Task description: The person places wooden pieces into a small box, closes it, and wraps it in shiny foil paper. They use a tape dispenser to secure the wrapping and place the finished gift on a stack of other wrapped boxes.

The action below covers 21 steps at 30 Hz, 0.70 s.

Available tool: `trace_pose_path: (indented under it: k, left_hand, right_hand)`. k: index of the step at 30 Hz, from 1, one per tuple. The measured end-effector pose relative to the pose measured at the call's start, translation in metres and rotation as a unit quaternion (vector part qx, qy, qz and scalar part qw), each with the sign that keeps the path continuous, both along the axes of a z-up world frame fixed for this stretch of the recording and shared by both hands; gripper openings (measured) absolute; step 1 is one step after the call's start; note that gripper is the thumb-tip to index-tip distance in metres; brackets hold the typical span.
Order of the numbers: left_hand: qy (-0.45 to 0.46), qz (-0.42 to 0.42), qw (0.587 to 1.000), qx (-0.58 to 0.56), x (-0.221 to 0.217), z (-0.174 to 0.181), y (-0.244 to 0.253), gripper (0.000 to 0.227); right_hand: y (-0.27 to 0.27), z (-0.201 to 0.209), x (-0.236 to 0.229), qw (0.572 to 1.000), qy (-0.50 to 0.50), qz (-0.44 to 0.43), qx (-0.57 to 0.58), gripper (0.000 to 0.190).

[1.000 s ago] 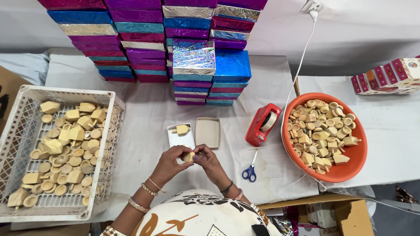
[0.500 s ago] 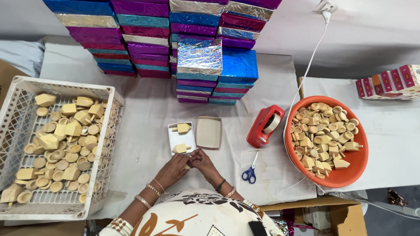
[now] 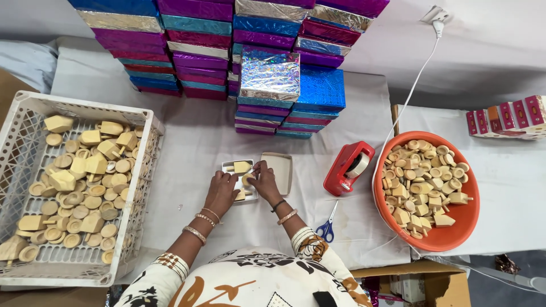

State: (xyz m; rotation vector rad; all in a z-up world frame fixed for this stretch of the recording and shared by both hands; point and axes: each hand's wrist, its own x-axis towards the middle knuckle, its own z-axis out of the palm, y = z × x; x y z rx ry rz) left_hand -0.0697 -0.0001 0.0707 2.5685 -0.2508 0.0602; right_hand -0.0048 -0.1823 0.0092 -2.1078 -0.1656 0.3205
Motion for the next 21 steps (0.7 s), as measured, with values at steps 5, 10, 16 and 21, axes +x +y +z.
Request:
trace_pose_path:
  k: [5,10,16,21]
  left_hand:
    - [0.034,-0.014,0.998,0.047,-0.014,-0.032,-0.005,0.021]
    - [0.029,-0.019,0.998,0.053,-0.023,-0.041,-0.007,0.016]
    - [0.024,-0.003,0.999,0.036,-0.026,-0.046,-0.008,0.013]
    - [0.021,-0.001,0.999,0.044,-0.027,-0.048,-0.010,0.009]
  right_hand:
    - [0.010,-0.017,0.004,0.998,-0.038,-0.001,-0.053,0.049]
    - [0.021,-0.021,-0.002,0.993,-0.043,0.013,-0.106,0.048]
    - [0.031,-0.014,-0.007,0.987,-0.071,0.026,-0.145,0.047]
    - [0.031,-0.009,-0.010,0.974,-0.102,0.042,-0.196,0.037]
